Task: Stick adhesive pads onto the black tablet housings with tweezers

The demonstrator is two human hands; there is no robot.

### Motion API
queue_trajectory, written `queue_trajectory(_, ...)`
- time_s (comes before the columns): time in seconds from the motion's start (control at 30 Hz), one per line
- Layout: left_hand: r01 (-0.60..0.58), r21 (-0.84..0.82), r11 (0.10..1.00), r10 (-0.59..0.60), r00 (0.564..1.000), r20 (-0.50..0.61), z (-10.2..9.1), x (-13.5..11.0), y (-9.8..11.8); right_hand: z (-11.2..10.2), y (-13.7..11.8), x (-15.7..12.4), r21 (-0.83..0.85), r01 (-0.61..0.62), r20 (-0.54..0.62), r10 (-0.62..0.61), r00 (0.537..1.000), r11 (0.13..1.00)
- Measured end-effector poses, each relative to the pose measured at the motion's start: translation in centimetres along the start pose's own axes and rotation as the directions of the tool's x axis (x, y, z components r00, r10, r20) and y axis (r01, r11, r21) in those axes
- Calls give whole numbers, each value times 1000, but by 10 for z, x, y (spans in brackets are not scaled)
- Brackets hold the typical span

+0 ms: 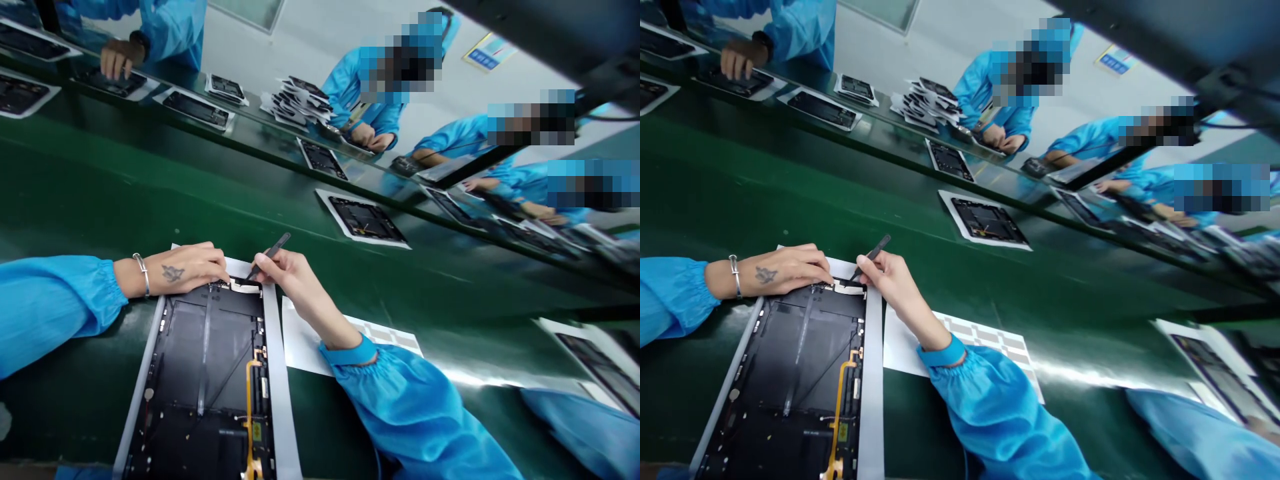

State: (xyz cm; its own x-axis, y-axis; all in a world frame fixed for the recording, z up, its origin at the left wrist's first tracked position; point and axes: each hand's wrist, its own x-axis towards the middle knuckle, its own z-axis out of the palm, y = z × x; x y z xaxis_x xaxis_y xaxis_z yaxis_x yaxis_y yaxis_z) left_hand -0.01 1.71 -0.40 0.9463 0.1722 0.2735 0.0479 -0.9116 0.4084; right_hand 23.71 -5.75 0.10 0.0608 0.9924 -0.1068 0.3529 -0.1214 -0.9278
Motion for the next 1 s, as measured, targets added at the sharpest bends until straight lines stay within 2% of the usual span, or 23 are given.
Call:
queue_trajectory(0.17,25,10,1000,-25,1000,-4,0,-2,-2,4,1,-12,4,87,-128,-85,988,996)
queue_trajectory(0.27,20,34,999,-19,1000,-11,2,-2,-5,11,-2,-22,-24,207,-177,-208,962,978)
queue_trajectory(0.37,0,53,999,1,1000,-31,4,-2,-6,20,-4,-28,-108,294,-123,-306,944,950)
queue_trajectory(0.63,-3,89,996,3,1000,4,2,0,-4,22,0,-27,-177,332,-71,-349,935,926)
queue_trajectory(0.83,-2,100,995,2,1000,1,7,-1,-9,21,-5,-33,-236,448,-9,-463,887,863)
queue_trajectory(1.0,-2,98,995,0,1000,14,9,0,-12,23,-4,-33,-246,404,-60,-430,901,881)
